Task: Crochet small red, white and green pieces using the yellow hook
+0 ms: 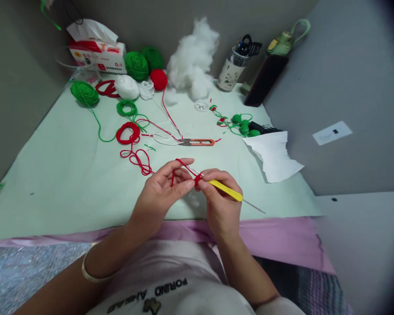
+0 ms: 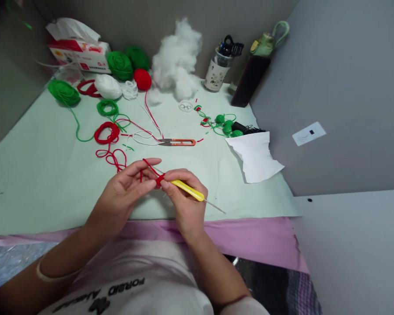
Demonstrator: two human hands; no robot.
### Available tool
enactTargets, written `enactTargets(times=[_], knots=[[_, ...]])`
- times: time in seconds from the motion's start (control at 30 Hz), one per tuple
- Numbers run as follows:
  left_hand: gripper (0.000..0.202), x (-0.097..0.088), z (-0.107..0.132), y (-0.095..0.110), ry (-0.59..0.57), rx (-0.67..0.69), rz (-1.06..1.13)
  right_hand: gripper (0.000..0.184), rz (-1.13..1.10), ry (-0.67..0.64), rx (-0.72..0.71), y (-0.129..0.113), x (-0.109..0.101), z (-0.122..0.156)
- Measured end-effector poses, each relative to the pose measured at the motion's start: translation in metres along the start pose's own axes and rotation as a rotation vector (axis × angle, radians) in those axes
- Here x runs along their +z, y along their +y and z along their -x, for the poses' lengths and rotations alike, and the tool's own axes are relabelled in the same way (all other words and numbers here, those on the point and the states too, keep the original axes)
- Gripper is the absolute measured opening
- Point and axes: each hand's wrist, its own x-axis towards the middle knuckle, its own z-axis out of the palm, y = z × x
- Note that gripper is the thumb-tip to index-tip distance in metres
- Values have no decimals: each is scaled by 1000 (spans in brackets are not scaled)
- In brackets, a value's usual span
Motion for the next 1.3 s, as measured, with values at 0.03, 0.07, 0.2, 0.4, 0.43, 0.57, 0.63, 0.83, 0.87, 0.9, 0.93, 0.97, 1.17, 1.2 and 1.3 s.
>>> enactTargets(times=[0.03, 0.07, 0.2, 0.4, 0.43, 0.57, 0.63, 0.83, 0.87, 0.9, 0.93, 0.97, 1.17, 1.2, 1.3], knots=[[34, 0, 0, 1, 6, 19, -37, 9, 4, -3, -7, -1, 0, 0], [34, 0, -1, 3, 4, 29, -74, 9, 1, -10, -9, -1, 0, 0], [36, -2, -4, 11, -50, 18, -155, 10, -67, -55, 46, -5, 3, 0], [45, -3, -6, 16, -127, -47, -175, 9, -131, -45, 132, -8, 6, -1], [47, -3, -6, 16, -129, -54, -175, 10, -140, -47, 136, -9, 6, -1], [46, -7, -8, 17, -148, -69, -205, 11, -164, -33, 190, -11, 8, -2], [46, -9, -9, 17, -167, -67, -200, 11, -168, -26, 206, -12, 9, -3], [50, -10, -10, 14, -184, -84, -192, 11, -176, -23, 206, -12, 9, -4], [47, -11, -10, 13, -196, -83, -185, 11, -182, -26, 215, -12, 9, -4], [45, -13, -10, 13, -209, -78, -174, 11, -190, -29, 224, -12, 9, -4], [42, -14, -10, 12, -219, -71, -161, 11, -199, -30, 232, -12, 9, -4], [40, -15, -10, 12, -223, -62, -150, 11, -209, -28, 235, -13, 9, -4], [46, -12, -9, 12, -194, -77, -184, 11, -244, -51, 245, -12, 9, -4], [46, -12, -10, 12, -204, -80, -187, 11, -251, -63, 258, -12, 9, -4], [42, -16, -10, 12, -259, -69, -169, 10, -274, -89, 310, -11, 8, -3]])
